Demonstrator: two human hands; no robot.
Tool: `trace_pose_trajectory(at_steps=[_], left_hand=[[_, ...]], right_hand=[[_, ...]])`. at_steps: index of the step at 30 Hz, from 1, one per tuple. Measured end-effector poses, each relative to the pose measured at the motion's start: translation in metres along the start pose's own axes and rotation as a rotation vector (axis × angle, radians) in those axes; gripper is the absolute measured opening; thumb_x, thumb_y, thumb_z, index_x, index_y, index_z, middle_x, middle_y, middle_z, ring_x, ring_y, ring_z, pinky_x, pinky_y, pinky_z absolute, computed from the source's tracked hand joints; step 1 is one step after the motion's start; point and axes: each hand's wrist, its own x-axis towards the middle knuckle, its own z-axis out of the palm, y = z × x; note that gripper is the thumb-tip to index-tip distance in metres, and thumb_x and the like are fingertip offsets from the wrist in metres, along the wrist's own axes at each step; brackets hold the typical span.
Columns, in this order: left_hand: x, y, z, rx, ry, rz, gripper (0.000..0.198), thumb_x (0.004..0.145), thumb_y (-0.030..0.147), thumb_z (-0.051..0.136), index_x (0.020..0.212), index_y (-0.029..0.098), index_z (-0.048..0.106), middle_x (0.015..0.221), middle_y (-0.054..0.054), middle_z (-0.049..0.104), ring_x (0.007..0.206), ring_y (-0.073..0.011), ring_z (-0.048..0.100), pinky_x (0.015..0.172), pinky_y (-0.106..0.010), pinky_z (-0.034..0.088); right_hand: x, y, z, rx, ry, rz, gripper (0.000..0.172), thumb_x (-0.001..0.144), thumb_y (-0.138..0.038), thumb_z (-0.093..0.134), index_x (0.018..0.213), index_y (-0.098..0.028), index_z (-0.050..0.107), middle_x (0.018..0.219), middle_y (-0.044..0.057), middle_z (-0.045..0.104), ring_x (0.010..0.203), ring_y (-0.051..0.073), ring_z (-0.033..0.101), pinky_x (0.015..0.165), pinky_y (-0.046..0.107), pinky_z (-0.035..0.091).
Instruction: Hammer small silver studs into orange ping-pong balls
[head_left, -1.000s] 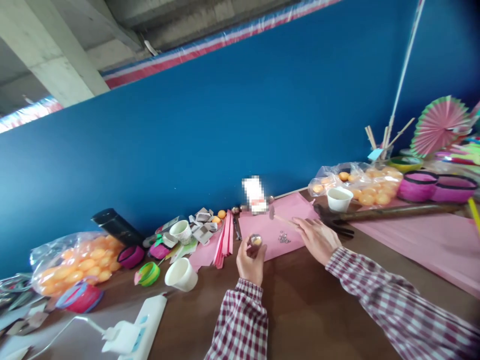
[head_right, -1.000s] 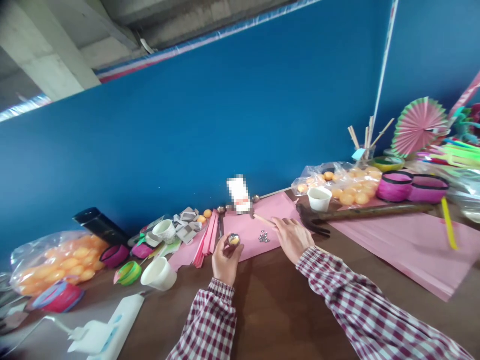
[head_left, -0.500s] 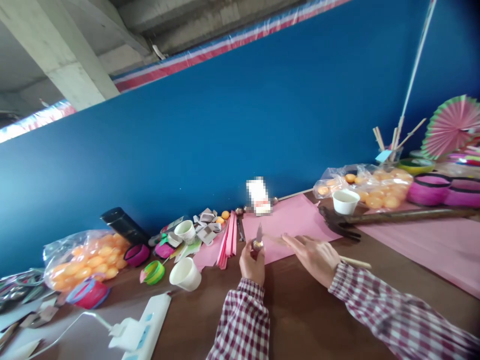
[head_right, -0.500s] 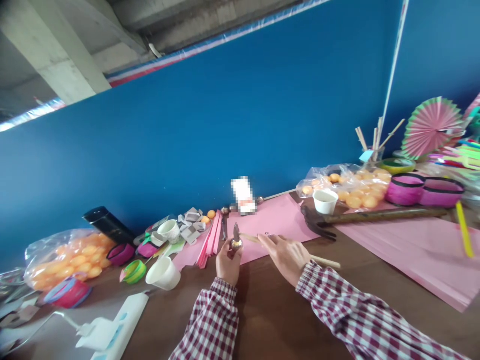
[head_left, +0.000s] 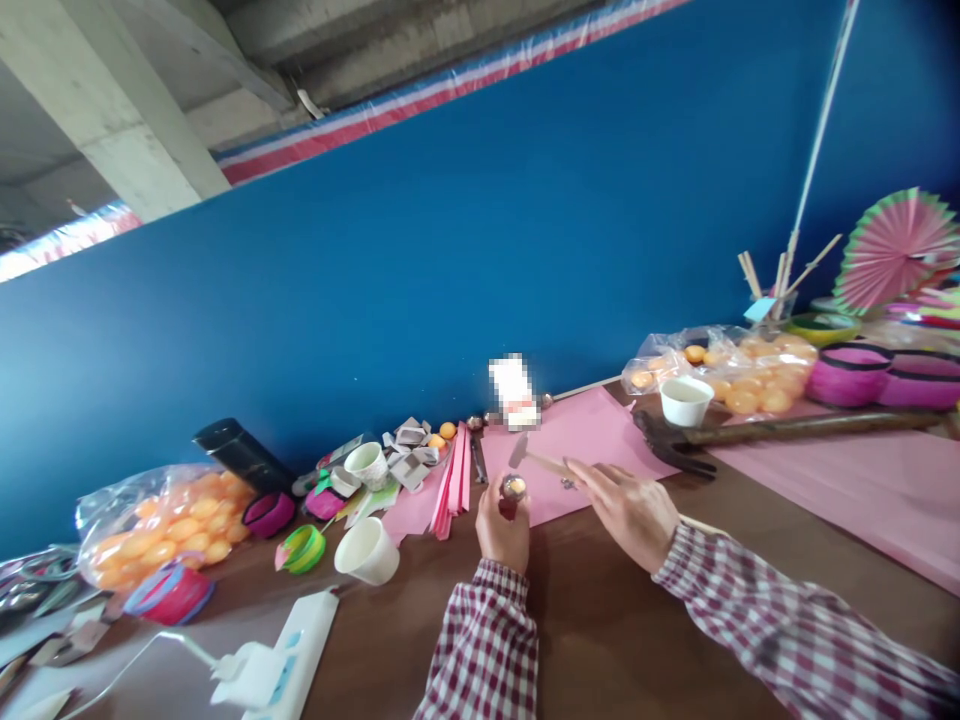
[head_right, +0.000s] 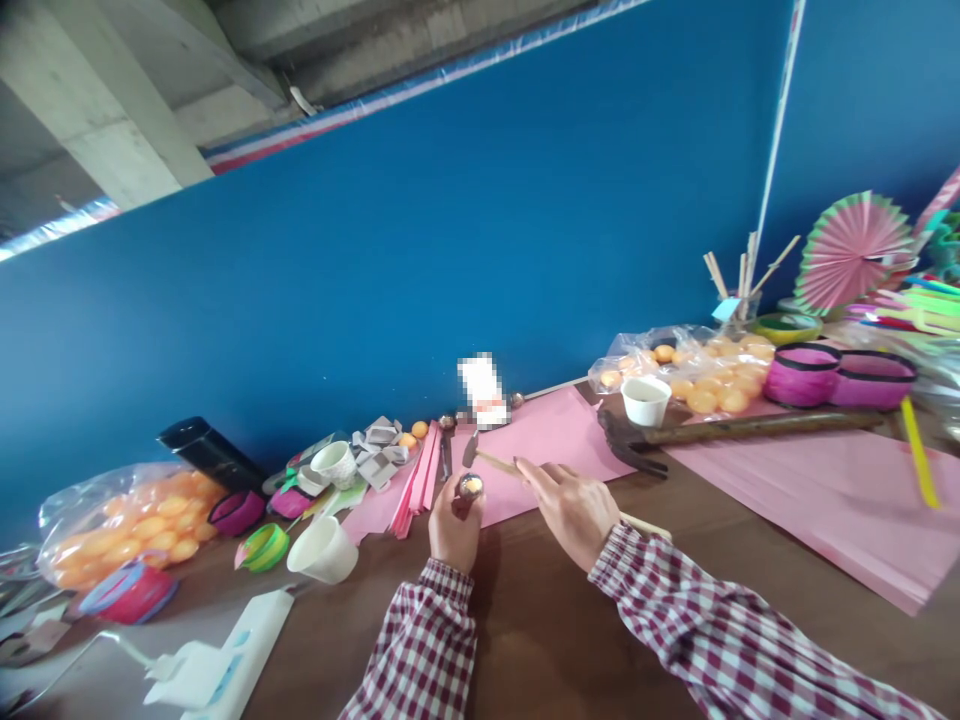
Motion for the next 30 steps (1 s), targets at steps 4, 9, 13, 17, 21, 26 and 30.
trace_pose_trajectory(at_steps=[4,9,13,17,21,26,30], left_hand=[[-0.001,0.005,0.002,-0.051,-0.001,-0.077,0.043,0.062,0.018,0.059,0.104,0.016,0.048,0.089,-0.007,0.059,0.067,-0.0118,0.058,0.061,-0.024,0.047],[0.001,0.006,0.006,-0.171,-0.023,-0.119,0.042,0.064,0.019,0.058,0.104,0.016,0.048,0.093,-0.008,0.058,0.072,-0.0121,0.060,0.065,-0.024,0.048],[0.002,0.004,0.004,-0.095,0.017,-0.084,0.045,0.058,0.022,0.065,0.100,0.015,0.052,0.094,-0.009,0.059,0.072,-0.0143,0.059,0.067,-0.027,0.047],[0.003,-0.002,0.003,0.014,0.023,-0.034,0.041,0.058,0.023,0.064,0.097,0.016,0.057,0.092,-0.007,0.061,0.080,-0.0176,0.058,0.074,-0.030,0.045],[0.003,-0.007,0.002,0.055,0.044,-0.031,0.045,0.056,0.021,0.065,0.100,0.017,0.057,0.089,-0.006,0.061,0.081,-0.0189,0.058,0.076,-0.031,0.044],[0.003,-0.010,0.000,0.093,0.050,0.067,0.041,0.056,0.017,0.063,0.097,0.020,0.059,0.094,-0.005,0.060,0.086,-0.0191,0.057,0.079,-0.032,0.043],[0.004,-0.008,-0.001,0.088,0.044,0.003,0.044,0.056,0.021,0.065,0.099,0.016,0.058,0.090,-0.007,0.061,0.079,-0.0193,0.059,0.075,-0.035,0.046]], right_hand=[[0.000,0.000,0.001,-0.042,-0.061,-0.020,0.032,0.086,-0.025,0.032,0.115,-0.027,0.045,0.078,0.002,0.062,0.064,0.011,0.055,0.046,0.021,0.030],[0.000,0.001,0.004,-0.026,-0.025,0.028,0.031,0.085,-0.024,0.033,0.114,-0.027,0.047,0.080,0.003,0.062,0.066,0.010,0.055,0.046,0.020,0.030],[0.001,0.001,0.002,0.003,0.018,0.009,0.031,0.086,-0.024,0.034,0.113,-0.025,0.048,0.080,0.002,0.062,0.067,0.009,0.055,0.048,0.019,0.032],[0.000,0.000,0.001,0.001,0.083,-0.025,0.033,0.085,-0.021,0.035,0.115,-0.023,0.047,0.081,0.003,0.062,0.068,0.009,0.054,0.050,0.018,0.033],[-0.001,-0.001,0.003,-0.033,0.046,-0.079,0.033,0.083,-0.019,0.038,0.115,-0.025,0.047,0.080,0.002,0.062,0.065,0.009,0.054,0.047,0.018,0.031],[0.000,0.000,-0.001,0.001,0.060,-0.042,0.034,0.084,-0.019,0.037,0.117,-0.024,0.045,0.081,0.002,0.062,0.069,0.009,0.054,0.051,0.017,0.034],[0.000,-0.002,-0.003,-0.022,0.003,-0.124,0.037,0.082,-0.017,0.040,0.118,-0.026,0.044,0.082,0.002,0.062,0.068,0.009,0.054,0.048,0.018,0.033]])
